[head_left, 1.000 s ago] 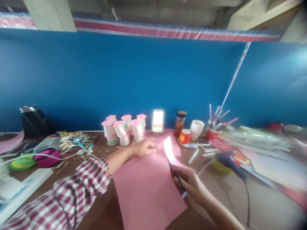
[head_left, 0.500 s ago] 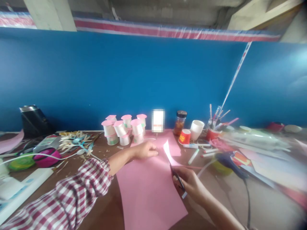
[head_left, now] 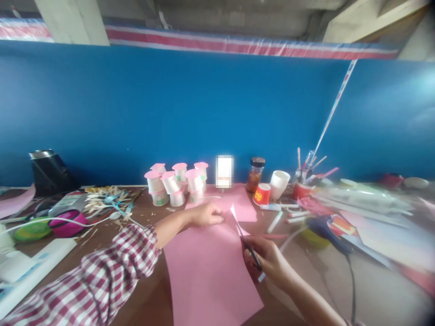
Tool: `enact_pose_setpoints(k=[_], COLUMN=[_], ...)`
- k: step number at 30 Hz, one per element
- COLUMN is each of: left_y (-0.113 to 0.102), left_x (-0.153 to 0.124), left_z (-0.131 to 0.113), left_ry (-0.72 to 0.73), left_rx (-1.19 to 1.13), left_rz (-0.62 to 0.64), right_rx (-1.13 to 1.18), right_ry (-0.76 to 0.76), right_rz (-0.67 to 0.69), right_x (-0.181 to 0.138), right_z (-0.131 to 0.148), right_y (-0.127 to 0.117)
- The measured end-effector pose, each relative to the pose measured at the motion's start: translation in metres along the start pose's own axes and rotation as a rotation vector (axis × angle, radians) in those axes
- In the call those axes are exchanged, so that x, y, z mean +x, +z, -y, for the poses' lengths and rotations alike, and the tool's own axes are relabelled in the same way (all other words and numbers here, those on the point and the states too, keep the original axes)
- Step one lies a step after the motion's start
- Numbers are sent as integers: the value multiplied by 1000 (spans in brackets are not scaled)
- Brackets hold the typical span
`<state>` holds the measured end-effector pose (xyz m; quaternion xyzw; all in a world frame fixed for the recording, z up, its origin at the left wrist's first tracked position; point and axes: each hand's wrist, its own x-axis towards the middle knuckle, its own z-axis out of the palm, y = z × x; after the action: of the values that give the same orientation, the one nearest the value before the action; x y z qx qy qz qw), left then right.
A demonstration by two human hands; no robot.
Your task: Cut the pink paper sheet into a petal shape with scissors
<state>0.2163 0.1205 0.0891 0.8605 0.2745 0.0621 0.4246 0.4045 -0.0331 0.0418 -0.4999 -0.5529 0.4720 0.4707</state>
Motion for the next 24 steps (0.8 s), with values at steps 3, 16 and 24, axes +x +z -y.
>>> enact_pose_setpoints(k=[3,16,24], left_y=[1,-1,-2], left_x=[0,2,5], left_z=[0,3,10], left_ry=[-2,-15,-41], left_rx=[-4,-38,-28], left_rz=[10,35,46], right_rx=[-19,-35,-3], right_ry=[-17,-36,-27], right_rz=[2,4,-18], right_x=[1,4,9], right_z=[1,3,-12], right_y=[-1,-1,-2])
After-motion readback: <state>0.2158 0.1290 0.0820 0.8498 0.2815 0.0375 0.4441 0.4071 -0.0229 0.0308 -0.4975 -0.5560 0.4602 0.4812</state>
